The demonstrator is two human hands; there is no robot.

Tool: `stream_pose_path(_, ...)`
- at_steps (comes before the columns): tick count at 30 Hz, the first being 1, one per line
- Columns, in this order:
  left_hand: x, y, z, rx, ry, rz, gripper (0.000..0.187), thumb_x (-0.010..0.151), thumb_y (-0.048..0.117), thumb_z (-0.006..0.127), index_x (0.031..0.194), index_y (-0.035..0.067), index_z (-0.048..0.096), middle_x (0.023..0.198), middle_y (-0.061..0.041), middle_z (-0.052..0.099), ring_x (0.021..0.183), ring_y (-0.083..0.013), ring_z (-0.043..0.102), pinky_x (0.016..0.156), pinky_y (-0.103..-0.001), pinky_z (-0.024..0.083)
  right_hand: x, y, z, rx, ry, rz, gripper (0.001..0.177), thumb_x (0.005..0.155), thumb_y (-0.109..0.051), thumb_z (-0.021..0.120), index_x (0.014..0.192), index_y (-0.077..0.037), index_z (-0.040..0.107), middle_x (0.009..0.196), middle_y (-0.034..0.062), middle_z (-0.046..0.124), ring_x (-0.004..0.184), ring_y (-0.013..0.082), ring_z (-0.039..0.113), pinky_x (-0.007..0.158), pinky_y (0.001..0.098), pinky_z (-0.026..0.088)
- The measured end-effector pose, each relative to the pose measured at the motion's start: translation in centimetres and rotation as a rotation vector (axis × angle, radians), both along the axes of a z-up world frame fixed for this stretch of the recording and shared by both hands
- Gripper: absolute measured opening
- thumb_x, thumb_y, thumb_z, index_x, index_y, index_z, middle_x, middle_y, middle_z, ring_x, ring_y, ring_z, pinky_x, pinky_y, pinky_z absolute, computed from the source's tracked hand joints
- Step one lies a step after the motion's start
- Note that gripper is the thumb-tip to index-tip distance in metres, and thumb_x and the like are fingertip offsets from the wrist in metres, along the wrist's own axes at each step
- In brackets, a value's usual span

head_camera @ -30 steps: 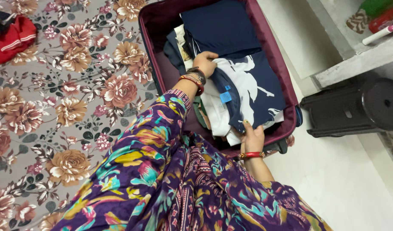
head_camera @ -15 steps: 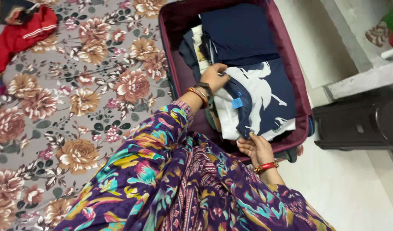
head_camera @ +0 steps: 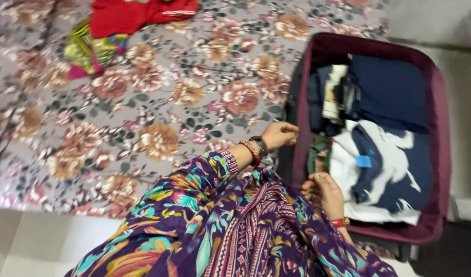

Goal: The person folds a dark blue t-shirt and places it into an open suitcase. They then fold a colorful patterned fabric and a red garment on the bed, placing each item into the suitcase after folding.

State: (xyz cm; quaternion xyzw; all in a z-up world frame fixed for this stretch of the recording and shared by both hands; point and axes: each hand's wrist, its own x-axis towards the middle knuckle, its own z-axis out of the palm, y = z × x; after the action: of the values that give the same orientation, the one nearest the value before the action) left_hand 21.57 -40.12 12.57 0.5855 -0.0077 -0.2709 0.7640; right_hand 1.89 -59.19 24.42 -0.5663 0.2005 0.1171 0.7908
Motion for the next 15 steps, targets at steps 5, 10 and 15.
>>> stream_pose_path(5,-1.8,10.6,-4.1,0.179,0.199,0.068,0.026,0.090,0.013,0.071,0.113,0.001,0.075,0.095,-0.014,0.077,0.075,-0.0152,0.073,0.064,-0.029,0.058,5.9,8.5,-5.3,-0.123,-0.072,0.386,0.024,0.104,-0.022,0.063,0.114,0.000,0.067,0.097,0.0094,0.076,0.078,0.0094,0.063,0.058,0.0196,0.042)
stream_pose_path(10,-2.3,21.0,-9.5,0.182,0.225,0.122,0.020,0.089,0.010,0.072,0.108,0.003,0.075,0.093,-0.011,0.076,0.075,-0.0141,0.072,0.064,-0.026,0.060,12.5,18.1,-15.3,-0.330,-0.123,0.638,0.031,0.095,-0.022,0.066,0.120,-0.004,0.064,0.112,0.0089,0.072,0.095,0.0160,0.072,0.071,0.0261,0.057)
stream_pose_path(15,-1.6,33.7,-12.0,0.057,0.383,0.145,0.019,0.093,0.013,0.067,0.110,0.008,0.072,0.087,-0.009,0.071,0.064,-0.0149,0.064,0.055,-0.029,0.053,16.4,27.3,-19.9,-0.843,-0.220,0.768,0.052,0.086,-0.033,0.077,0.128,-0.003,0.066,0.125,0.0174,0.072,0.108,0.0267,0.072,0.090,0.0362,0.058)
